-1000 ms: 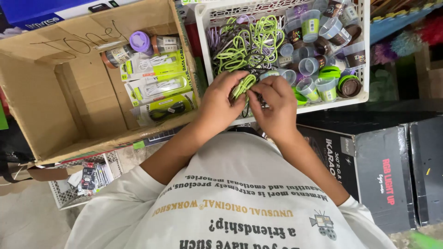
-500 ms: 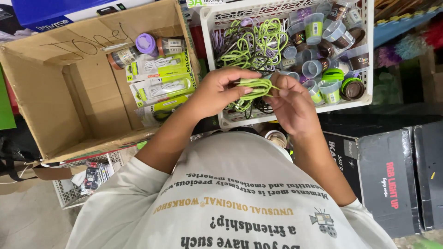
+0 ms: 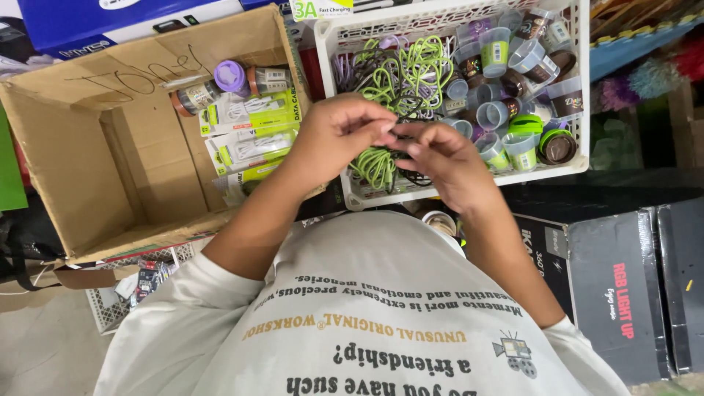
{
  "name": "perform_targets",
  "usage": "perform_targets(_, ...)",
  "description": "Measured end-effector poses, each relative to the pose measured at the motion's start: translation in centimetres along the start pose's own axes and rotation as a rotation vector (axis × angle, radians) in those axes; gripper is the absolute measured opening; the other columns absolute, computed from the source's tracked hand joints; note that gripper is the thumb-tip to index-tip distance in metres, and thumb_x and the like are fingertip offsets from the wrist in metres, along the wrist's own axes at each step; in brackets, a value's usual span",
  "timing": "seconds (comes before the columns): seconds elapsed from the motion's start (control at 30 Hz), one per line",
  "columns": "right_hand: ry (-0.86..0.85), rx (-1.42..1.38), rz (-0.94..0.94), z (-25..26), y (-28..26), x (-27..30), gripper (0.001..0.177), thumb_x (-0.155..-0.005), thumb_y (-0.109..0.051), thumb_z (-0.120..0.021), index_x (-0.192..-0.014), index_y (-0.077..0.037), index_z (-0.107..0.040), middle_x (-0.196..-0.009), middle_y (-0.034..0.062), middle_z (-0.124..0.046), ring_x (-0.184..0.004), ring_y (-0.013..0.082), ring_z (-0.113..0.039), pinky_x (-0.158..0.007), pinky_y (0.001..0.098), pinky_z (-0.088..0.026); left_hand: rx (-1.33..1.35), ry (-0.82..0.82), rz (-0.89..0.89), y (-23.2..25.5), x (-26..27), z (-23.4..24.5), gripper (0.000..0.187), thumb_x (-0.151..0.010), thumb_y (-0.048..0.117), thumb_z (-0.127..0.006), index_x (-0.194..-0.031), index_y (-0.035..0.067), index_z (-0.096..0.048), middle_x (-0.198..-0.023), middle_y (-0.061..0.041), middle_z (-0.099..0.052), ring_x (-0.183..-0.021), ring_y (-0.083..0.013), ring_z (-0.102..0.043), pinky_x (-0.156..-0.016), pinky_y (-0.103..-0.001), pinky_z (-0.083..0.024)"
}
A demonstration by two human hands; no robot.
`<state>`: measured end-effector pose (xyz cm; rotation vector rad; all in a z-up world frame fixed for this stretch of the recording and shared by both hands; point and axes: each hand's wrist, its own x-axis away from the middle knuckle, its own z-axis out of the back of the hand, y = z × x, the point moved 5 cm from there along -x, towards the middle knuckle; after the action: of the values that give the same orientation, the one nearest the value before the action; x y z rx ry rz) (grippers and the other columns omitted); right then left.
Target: The person sorts through a white plastic basket filled with tangled cables and small containers, picking up various cables, untangling them, and placing them into a cardboard box. The person handles multiple cable types, including green, purple, white, and black cables, and also moves small plastic containers within the basket.
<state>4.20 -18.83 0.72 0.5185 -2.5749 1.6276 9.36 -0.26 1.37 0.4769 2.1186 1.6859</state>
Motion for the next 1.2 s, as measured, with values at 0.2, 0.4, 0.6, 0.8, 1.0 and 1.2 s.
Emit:
perform_targets(0.2, 0.269, 0.179, 0.08, 5.4, 3.8, -1.8, 0.01, -0.097, 0.001, -0.07, -0.091, -0.006, -0.068, -0.111, 0.0039, -0.068, -0.096, 0.0107, -0.065, -0.083, 0.0263, -0.056, -0.784, -0.05, -0.136, 1.0, -0.2, -2.0, 0.027, -0.078, 0.004, -0.08, -0.104, 0.002, -0.071, -0.095, -0.013, -0.067, -0.083, -0.0276, -0.071, -0.071, -0.04, -0.059)
perform_targets(0.4, 0.196, 0.24, 0.068, 7.7, 4.2, -1.4, 0.01, -0.095, 0.006, -0.076, -0.093, -0.003, -0.073, -0.094, 0.0044, -0.068, -0.088, 0.0111, -0.061, -0.083, 0.0265, -0.05, -1.496, -0.177, -0.056, -6.6, 1.7, -2.0, 0.009, -0.079, 0.005, -0.071, -0.088, 0.009, -0.072, -0.091, -0.012, -0.069, -0.089, -0.0338, -0.07, -0.078, -0.051, -0.053)
perform_targets(0.6, -0.105, 0.288, 0.016, 2.9, 1.4, -1.0, 0.009, -0.087, 0.006, -0.071, -0.091, -0.003, -0.07, -0.12, -0.0009, -0.07, -0.1, 0.0109, -0.066, -0.091, 0.0273, -0.054, -0.811, -0.163, 0.072, -2.6, 0.6, -1.9, 0.016, -0.073, 0.007, -0.077, -0.088, 0.004, -0.071, -0.08, -0.009, -0.069, -0.071, -0.0252, -0.068, -0.063, -0.04, -0.054)
perform_targets(0.8, -0.259, 0.377, 0.011, 3.8, 0.6, -0.4, 0.009, -0.093, 0.006, -0.071, -0.097, -0.002, -0.069, -0.098, 0.0044, -0.068, -0.093, 0.0125, -0.065, -0.087, 0.0283, -0.054, -0.161, 0.03, 0.129, 1.4, 0.5, -0.1, 0.015, -0.097, 0.017, -0.077, -0.095, 0.009, -0.065, -0.082, 0.007, -0.059, -0.072, -0.0034, -0.05, -0.061, -0.023, -0.042)
perform_targets(1.0, -0.028, 0.371, 0.208, 6.3, -4.6, -1.2, 0.011, -0.098, 0.006, -0.068, -0.097, -0.005, -0.067, -0.1, 0.0057, -0.072, -0.083, 0.0118, -0.066, -0.068, 0.0272, -0.054, 0.578, 0.375, 0.153, 0.6, -0.5, 3.0, 0.012, -0.096, 0.014, -0.074, -0.096, 0.011, -0.062, -0.084, 0.003, -0.061, -0.077, -0.0081, -0.058, -0.064, -0.024, -0.045)
perform_targets(1.2, 0.221, 0.118, 0.459, 11.5, -8.9, -4.7, 0.014, -0.112, 0.011, -0.069, -0.105, -0.002, -0.071, -0.098, 0.0116, -0.072, -0.081, 0.0144, -0.065, -0.073, 0.0271, -0.051, 0.294, 0.495, 0.118, -1.9, -1.5, 4.3, 0.013, -0.101, 0.009, -0.07, -0.112, 0.009, -0.065, -0.099, 0.0, -0.069, -0.088, -0.0122, -0.064, -0.074, -0.027, -0.051)
